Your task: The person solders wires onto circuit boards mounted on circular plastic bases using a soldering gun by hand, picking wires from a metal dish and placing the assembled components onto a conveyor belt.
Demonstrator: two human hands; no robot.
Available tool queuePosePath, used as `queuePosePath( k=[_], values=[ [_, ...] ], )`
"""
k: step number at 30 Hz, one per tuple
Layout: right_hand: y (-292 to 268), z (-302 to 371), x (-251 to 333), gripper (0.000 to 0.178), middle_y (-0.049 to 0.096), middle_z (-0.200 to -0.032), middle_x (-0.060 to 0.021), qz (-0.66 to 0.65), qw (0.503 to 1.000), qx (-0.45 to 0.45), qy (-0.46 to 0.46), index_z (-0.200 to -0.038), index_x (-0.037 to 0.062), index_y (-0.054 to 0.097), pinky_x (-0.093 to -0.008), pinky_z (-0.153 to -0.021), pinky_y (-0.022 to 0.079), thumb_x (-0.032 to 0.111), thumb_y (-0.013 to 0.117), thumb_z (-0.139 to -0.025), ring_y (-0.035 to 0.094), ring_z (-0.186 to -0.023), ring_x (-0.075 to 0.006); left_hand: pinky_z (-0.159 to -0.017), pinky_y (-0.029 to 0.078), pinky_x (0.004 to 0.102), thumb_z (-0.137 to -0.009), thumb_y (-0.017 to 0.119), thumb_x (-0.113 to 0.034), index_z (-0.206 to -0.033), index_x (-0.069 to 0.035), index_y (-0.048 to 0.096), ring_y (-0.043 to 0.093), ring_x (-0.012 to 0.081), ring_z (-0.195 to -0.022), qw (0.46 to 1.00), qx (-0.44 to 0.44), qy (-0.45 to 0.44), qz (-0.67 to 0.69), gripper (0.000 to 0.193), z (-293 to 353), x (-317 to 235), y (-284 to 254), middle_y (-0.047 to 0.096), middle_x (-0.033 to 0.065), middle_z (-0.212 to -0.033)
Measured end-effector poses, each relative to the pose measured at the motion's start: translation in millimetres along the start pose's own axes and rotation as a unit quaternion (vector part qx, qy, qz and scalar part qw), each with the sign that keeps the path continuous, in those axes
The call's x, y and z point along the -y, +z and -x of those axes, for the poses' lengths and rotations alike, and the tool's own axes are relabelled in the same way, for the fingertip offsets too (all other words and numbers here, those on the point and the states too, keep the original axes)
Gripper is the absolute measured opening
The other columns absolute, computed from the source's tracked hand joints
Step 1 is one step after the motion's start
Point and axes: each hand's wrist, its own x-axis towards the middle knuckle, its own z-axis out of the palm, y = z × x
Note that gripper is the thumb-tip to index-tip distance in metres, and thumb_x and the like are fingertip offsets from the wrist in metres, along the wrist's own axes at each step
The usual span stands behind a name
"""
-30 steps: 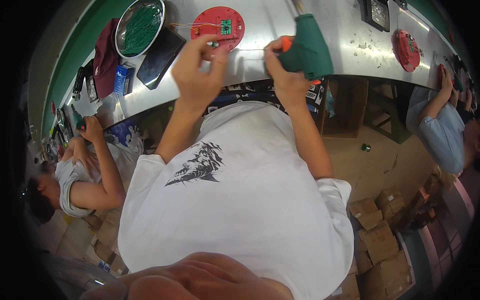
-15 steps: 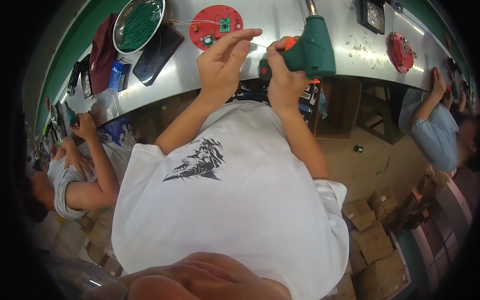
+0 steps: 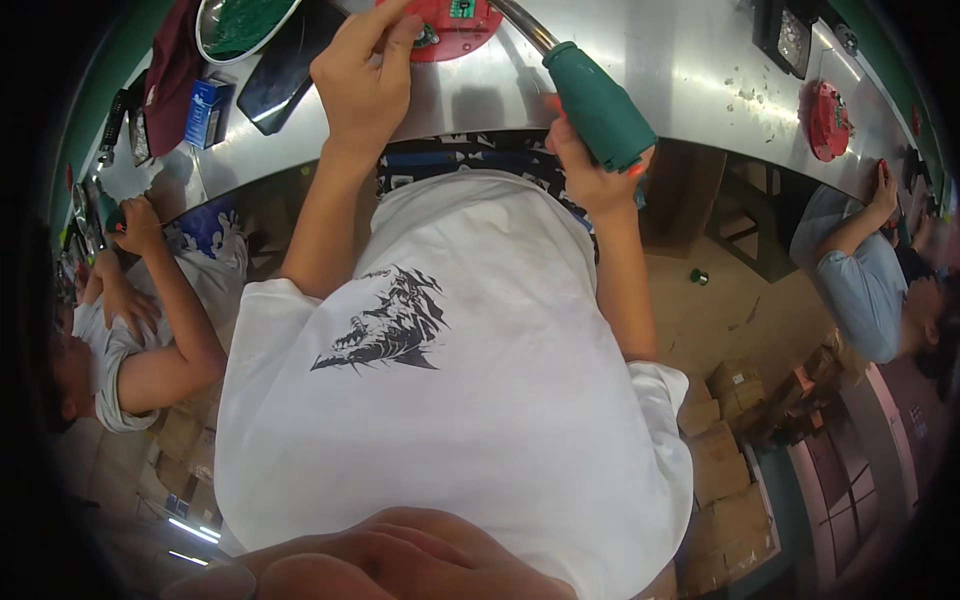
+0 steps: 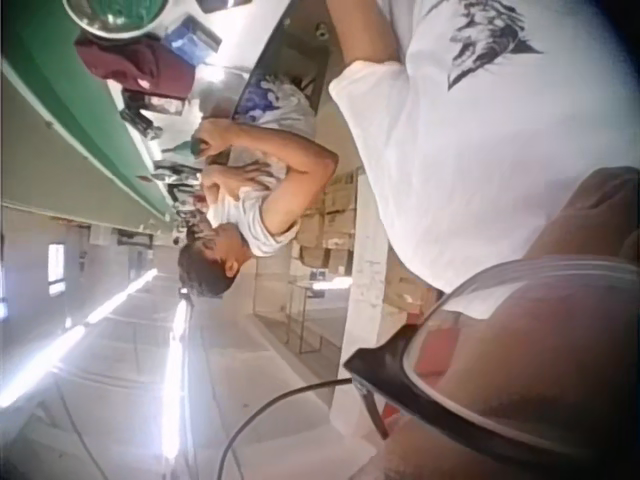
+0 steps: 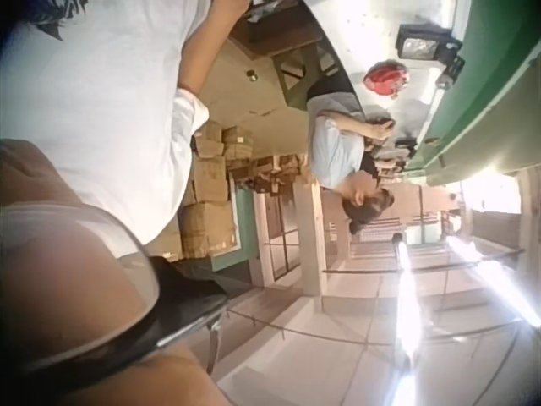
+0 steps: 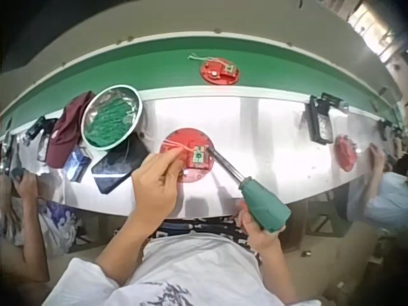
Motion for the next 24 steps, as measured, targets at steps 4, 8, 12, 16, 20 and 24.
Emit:
queuePosePath(
  k=[4,8,12,16,20,24],
  values=[
    [-4,5,-2,0.028,0.069,-0.102,-0.0153,0.044,0.998,0.029,-0.035,-0.123,-0.0063,0.061,-0.0282,-0.056,0.051,-0.001,0.06,-0.095,0.062,-0.063,-0.0153,-0.066,0.048,0.0428,-0.083,0.067,0.002,-0.09,0.001,0.066,0.062,0.0367,-0.073,0.988,0.023,0.11,-0.109,0.008,4,23,7,0.064,0.0171,-0.081],
    [-6,7,-6,0.028,0.068,-0.099,-0.0143,0.072,0.995,0.041,-0.052,-0.122,-0.0068,0.061,-0.0281,-0.055,0.051,-0.002,0.06,-0.095,0.061,-0.062,-0.0152,-0.066,0.047,0.0444,-0.079,0.066,0.004,-0.087,0.0,0.063,0.059,0.0368,-0.073,0.979,0.01,0.141,-0.146,0.009,5,28,16,0.06,0.0166,-0.08],
    [-3,8,1,0.027,0.068,-0.097,-0.0129,0.031,0.999,0.022,-0.021,-0.122,-0.0069,0.061,-0.0278,-0.054,0.05,-0.001,0.061,-0.095,0.06,-0.061,-0.0148,-0.066,0.046,0.0451,-0.077,0.067,0.004,-0.084,0.0,0.061,0.058,0.0366,-0.074,0.97,0.01,0.153,-0.187,0.01,9,33,17,0.058,0.0164,-0.079],
    [-8,9,0,0.026,0.067,-0.096,-0.0118,0.034,0.999,0.028,-0.016,-0.121,-0.0064,0.062,-0.028,-0.053,0.049,0.0,0.061,-0.095,0.059,-0.06,-0.0151,-0.065,0.046,0.0446,-0.077,0.067,0.004,-0.085,0.0,0.062,0.058,0.0365,-0.074,0.971,0.003,0.152,-0.186,0.011,10,34,17,0.058,0.0162,-0.079],
    [-4,7,3,0.025,0.067,-0.094,-0.0112,0.034,0.999,0.012,-0.01,-0.119,-0.0064,0.062,-0.0278,-0.053,0.048,0.001,0.061,-0.095,0.059,-0.06,-0.0154,-0.066,0.047,0.0439,-0.076,0.068,0.003,-0.086,0.0,0.063,0.058,0.036,-0.074,0.973,0.013,0.143,-0.178,0.012,9,32,16,0.058,0.0158,-0.08],
    [-1,7,3,0.024,0.069,-0.089,-0.011,0.004,1.0,-0.003,0.005,-0.113,-0.0074,0.065,-0.0273,-0.055,0.052,-0.002,0.067,-0.09,0.062,-0.062,-0.0148,-0.067,0.048,0.0436,-0.076,0.068,0.003,-0.086,0.0,0.063,0.059,0.0354,-0.075,0.976,0.02,0.145,-0.16,0.012,12,37,16,0.059,0.0156,-0.082]
  ],
)
